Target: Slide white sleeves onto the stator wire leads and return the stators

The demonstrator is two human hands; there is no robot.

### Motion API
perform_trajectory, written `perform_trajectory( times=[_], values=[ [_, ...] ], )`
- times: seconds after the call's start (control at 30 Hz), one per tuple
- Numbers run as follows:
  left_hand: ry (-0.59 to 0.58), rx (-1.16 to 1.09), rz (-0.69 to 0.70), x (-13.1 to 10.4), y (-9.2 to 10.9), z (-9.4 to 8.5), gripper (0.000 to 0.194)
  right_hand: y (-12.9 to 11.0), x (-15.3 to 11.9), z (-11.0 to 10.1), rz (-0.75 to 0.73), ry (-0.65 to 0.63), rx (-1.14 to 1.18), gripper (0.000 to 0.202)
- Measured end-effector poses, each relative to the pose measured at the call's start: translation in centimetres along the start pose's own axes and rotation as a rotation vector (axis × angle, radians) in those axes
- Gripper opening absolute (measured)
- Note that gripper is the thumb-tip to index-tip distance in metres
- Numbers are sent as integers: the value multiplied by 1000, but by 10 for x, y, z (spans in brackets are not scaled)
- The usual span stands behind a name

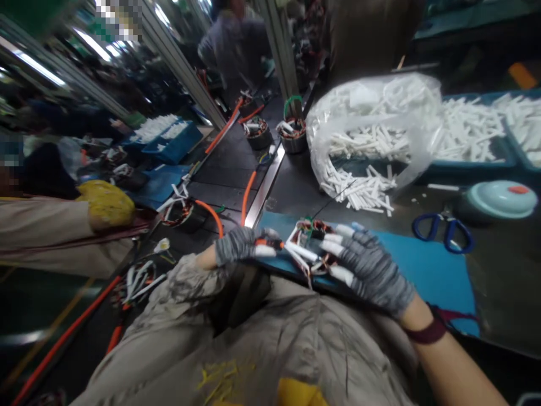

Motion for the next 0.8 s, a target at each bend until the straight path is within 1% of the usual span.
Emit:
perform_trajectory(
  times=[0.07, 0.13, 0.17, 0.23, 0.3, 0.33, 0.37, 0.43, 0.5, 0.6, 0.67, 0.7, 0.8],
  values=[
    [-3, -167, 59, 13, 4, 4, 39, 9, -1, -7, 58, 1, 43, 47],
    [43, -332, 156, 25, 10, 7, 41, 15, -6, -11, 129, 13, 62, 51],
    [82, -404, 214, 27, 14, 6, 44, 15, -10, -13, 152, 20, 71, 54],
    [206, -503, 332, 23, 23, -6, 51, 12, -16, -14, 154, 25, 105, 60],
    [315, -491, 424, 14, 37, -22, 50, 8, -18, -12, 117, 28, 161, 61],
    [324, -448, 481, 11, 48, -27, 46, 7, -18, -10, 96, 17, 192, 59],
    [299, -380, 540, 9, 61, -30, 41, 7, -16, -6, 81, -4, 225, 56],
    [192, -169, 596, 13, 88, -26, 36, 9, -11, 3, 71, -62, 300, 47],
    [110, 64, 545, 23, 106, -17, 37, 14, -5, 11, 100, -95, 394, 43],
    [65, 308, 395, 35, 118, -8, 41, 24, 3, 13, 194, -24, 522, 42],
    [54, 390, 334, 37, 122, -4, 42, 30, 9, 13, 286, 13, 608, 42],
    [64, 415, 310, 36, 121, -5, 43, 32, 12, 13, 334, 6, 663, 44],
    [136, 442, 292, 32, 115, -11, 41, 36, 26, 15, 444, -80, 797, 48]
  ],
)
Point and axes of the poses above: each hand's wrist, its own x-axis towards the middle knuckle, its own z-axis out of the palm, y = z × x, the point moved 7 cm from there along x, towards the middle knuckle, and after that the axes turned 3 degrees about -y, right-handed, at the moved point
